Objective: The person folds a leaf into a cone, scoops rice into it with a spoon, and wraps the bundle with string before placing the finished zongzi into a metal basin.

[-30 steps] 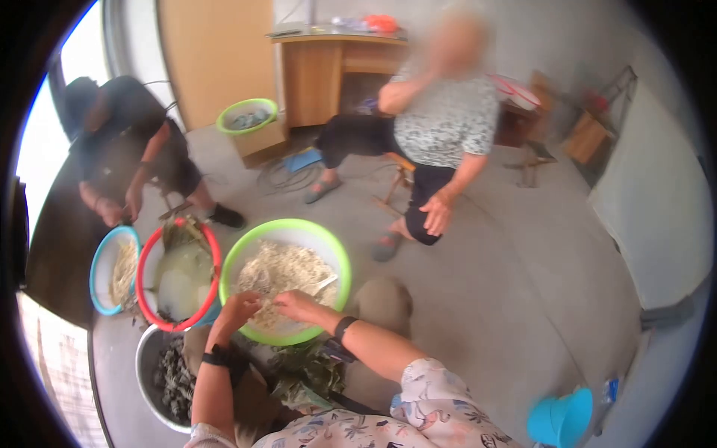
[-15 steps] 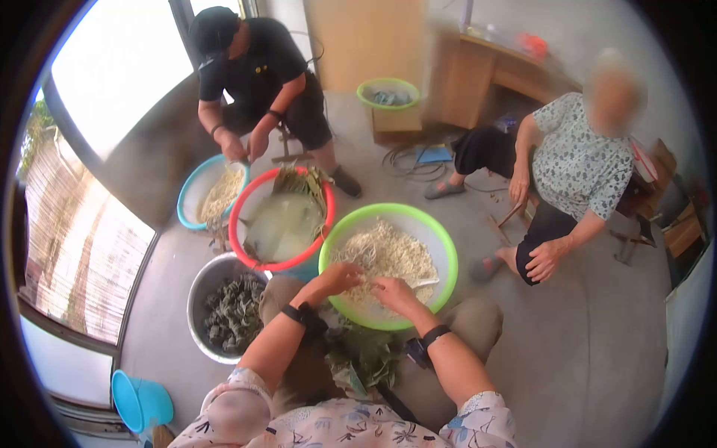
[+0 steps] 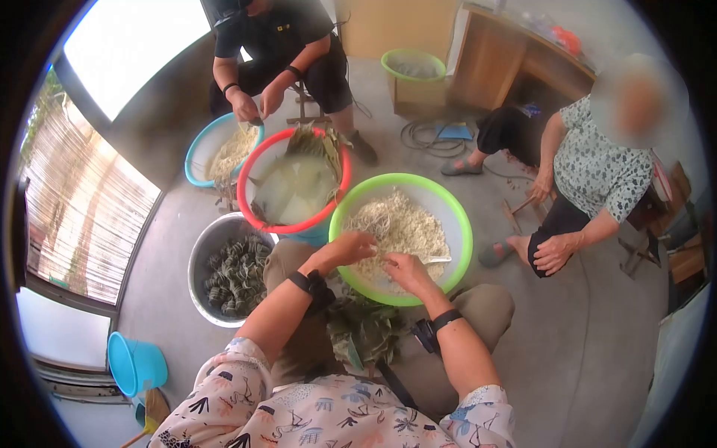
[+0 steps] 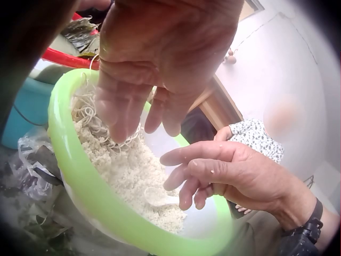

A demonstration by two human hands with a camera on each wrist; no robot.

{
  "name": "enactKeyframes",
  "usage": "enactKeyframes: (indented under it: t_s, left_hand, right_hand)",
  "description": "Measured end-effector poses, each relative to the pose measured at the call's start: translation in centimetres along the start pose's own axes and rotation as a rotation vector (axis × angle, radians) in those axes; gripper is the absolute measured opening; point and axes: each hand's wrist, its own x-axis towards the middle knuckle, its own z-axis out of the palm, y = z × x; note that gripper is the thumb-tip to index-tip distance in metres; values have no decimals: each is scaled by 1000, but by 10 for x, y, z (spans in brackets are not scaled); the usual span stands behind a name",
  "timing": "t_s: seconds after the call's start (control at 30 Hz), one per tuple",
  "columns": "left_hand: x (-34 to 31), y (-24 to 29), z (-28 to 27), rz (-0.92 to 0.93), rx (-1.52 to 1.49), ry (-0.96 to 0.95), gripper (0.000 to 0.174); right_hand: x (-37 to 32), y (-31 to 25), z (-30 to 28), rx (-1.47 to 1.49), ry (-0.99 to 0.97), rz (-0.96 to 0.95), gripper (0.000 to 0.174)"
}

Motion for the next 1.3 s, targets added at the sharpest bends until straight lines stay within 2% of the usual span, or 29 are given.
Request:
enactKeyframes:
  t_s: [0.2,0.27,0.3,0.33,0.37,0.4,0.5,0.53,0.57,0.6,0.63,0.67,0.7,0.73,0.77,0.8,0.87,0.9,0.93,0.97,1.0,1.03,1.07,1.2,1.3]
  left_hand:
    - [1,-4,3,-12,13,-28,32]
    - [6,-19,11,131,134,-20,34]
    - [3,-14,7,77,93,-32,37]
    - [7,-23,12,166,34,3,37]
    - [2,-14,4,96,24,-60,36]
    - [1,0,-4,-11,-3,-94,34]
    - [-1,-16,6,-60,-64,-15,39]
    - [-1,-20,8,23,-65,-5,46]
    - [3,-30,15,148,65,140,56]
    - [14,-47,21,211,150,182,64]
    - [14,-43,20,275,46,301,70]
    - [19,-40,13,203,-115,294,75]
    - [16,-14,2,133,-159,323,75]
    - [16,-8,-2,91,-178,355,72]
    - [15,2,-7,204,-134,423,71]
    - [9,20,-11,68,-194,382,65]
    - [11,10,-10,-80,-105,220,57]
    - [15,-12,0,-91,-239,178,48]
    - [13,-10,1,26,-53,180,45]
    - [17,-24,6,25,-94,167,44]
    - [16,-17,5,28,-173,167,43]
    - [11,-12,5,113,-168,232,40]
    - [7,4,-2,19,-155,206,38]
    - [0,9,-7,41,-88,156,38]
    - [-3,14,-15,-28,-136,112,39]
  right_hand:
    - [3,10,6,-91,-24,-86,27]
    - [14,28,13,-202,3,-116,24]
    - [15,29,13,-299,29,-216,24]
    - [5,10,5,-288,12,-129,27]
    - [10,21,13,-315,46,-213,29]
    - [0,-1,2,-296,7,-139,32]
    - [10,28,18,-302,52,-175,21]
    - [4,27,21,-292,73,-221,18]
    - [6,27,16,-268,89,-258,16]
    - [10,35,18,-281,83,-265,15]
    - [18,51,24,-248,47,-218,15]
    - [16,49,23,-301,69,-233,16]
    - [17,53,25,-241,164,-320,16]
    - [17,52,24,-299,142,-303,20]
    - [14,47,22,-280,150,-277,22]
    - [9,45,25,-253,139,-260,22]
    - [13,31,13,-298,85,-242,20]
    - [15,27,12,-350,25,-181,22]
    - [15,26,12,-325,32,-186,24]
    - [14,28,14,-286,109,-256,23]
    - [14,15,7,-245,9,-167,22]
    - [4,-4,0,-226,-4,-134,23]
    - [1,-12,-1,-186,-32,-83,24]
    - [2,-7,3,-152,-9,-121,28]
    - [1,-7,-1,-147,-22,-85,29]
